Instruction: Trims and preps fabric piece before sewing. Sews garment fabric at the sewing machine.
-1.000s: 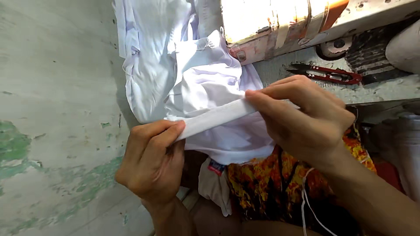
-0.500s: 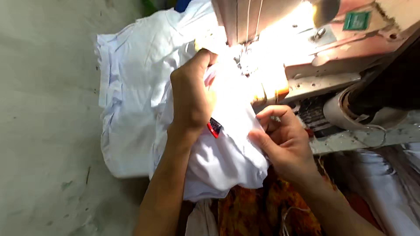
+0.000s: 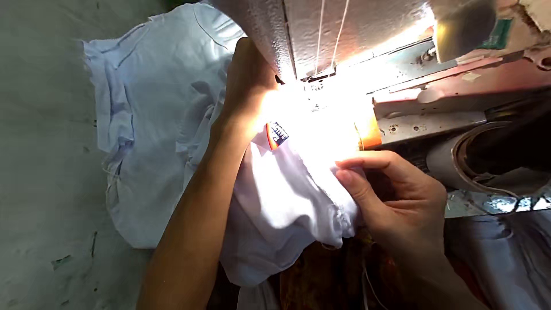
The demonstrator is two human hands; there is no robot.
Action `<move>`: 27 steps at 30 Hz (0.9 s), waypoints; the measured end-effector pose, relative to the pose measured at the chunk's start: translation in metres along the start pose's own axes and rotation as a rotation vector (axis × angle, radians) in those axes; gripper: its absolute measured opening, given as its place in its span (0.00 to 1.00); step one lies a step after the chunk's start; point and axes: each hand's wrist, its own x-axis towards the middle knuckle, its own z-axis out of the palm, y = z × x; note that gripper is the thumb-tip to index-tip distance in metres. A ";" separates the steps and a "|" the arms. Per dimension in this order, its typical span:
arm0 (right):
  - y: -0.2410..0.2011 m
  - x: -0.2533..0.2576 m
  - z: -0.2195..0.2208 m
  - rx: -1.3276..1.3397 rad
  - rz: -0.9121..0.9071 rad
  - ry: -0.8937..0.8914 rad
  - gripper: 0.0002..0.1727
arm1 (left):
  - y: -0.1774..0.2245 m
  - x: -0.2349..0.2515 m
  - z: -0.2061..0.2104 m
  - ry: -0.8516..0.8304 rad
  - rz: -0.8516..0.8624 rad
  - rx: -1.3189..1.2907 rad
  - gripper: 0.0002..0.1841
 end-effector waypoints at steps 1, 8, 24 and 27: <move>0.000 0.000 -0.001 -0.014 -0.002 -0.011 0.07 | -0.001 0.000 0.001 0.001 0.004 0.010 0.13; -0.002 0.003 -0.005 -0.071 -0.015 -0.042 0.08 | 0.002 0.003 -0.002 -0.022 -0.041 0.001 0.10; -0.001 0.008 -0.007 -0.437 -0.181 -0.108 0.12 | -0.006 0.015 -0.010 0.010 0.011 0.097 0.12; 0.001 0.006 -0.011 -0.483 -0.201 -0.158 0.18 | -0.011 -0.013 -0.016 0.172 0.152 0.157 0.11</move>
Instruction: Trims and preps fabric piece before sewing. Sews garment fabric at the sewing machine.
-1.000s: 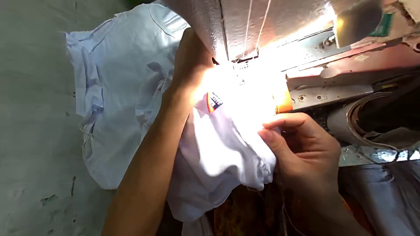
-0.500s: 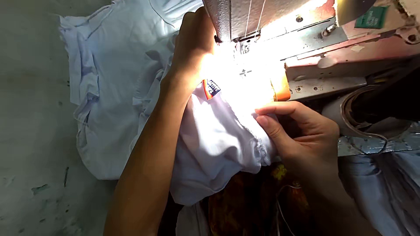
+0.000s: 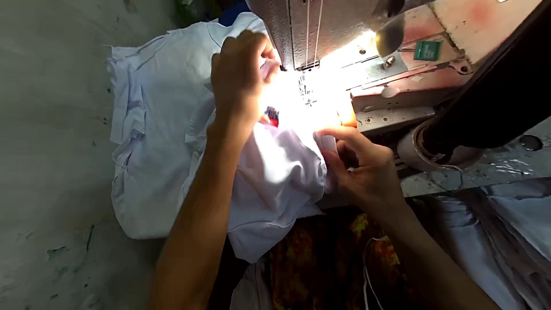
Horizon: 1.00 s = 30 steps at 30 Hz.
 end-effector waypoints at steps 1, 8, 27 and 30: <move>0.002 -0.002 -0.001 0.004 -0.003 -0.023 0.21 | 0.007 -0.022 -0.009 0.030 0.125 -0.018 0.10; 0.004 -0.019 -0.017 0.178 0.043 -0.193 0.17 | 0.062 -0.132 -0.040 -0.293 0.448 0.105 0.25; -0.036 -0.007 -0.064 0.216 -0.546 -0.237 0.09 | 0.030 -0.138 -0.029 0.251 0.193 0.132 0.07; -0.025 -0.027 -0.065 0.259 -0.456 -0.303 0.10 | 0.033 -0.149 -0.029 0.242 0.349 0.052 0.07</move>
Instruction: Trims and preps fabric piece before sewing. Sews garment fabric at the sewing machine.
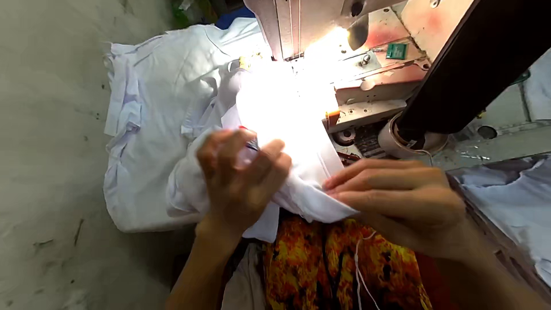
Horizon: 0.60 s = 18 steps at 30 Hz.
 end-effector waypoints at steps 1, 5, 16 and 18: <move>0.003 -0.009 0.002 -0.035 0.028 -0.026 0.10 | 0.005 -0.009 0.007 -0.048 0.017 -0.039 0.10; 0.014 -0.035 0.023 -0.272 0.110 -0.090 0.10 | 0.011 -0.035 0.021 -0.183 0.000 0.034 0.14; 0.035 0.014 0.026 -0.429 0.105 0.004 0.13 | -0.034 0.027 0.016 -0.194 0.104 0.174 0.14; 0.042 0.027 0.025 -0.436 0.098 0.026 0.13 | -0.050 0.041 0.017 -0.223 0.154 0.155 0.12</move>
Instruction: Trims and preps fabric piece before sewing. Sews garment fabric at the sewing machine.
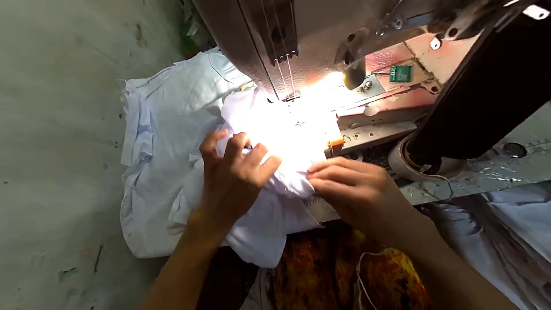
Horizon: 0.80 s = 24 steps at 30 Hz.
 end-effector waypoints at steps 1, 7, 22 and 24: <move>0.003 0.007 0.001 -0.007 -0.007 0.007 0.13 | -0.009 0.007 0.000 -0.028 0.025 -0.012 0.11; 0.011 0.022 -0.003 0.012 -0.034 -0.033 0.09 | -0.013 0.036 -0.041 -0.406 0.030 0.091 0.02; -0.014 -0.003 -0.043 0.341 -0.053 -0.085 0.10 | 0.028 0.006 -0.008 0.103 -0.083 -0.179 0.07; -0.014 -0.011 -0.046 0.387 -0.028 -0.100 0.09 | 0.034 0.001 -0.018 0.157 -0.089 -0.164 0.07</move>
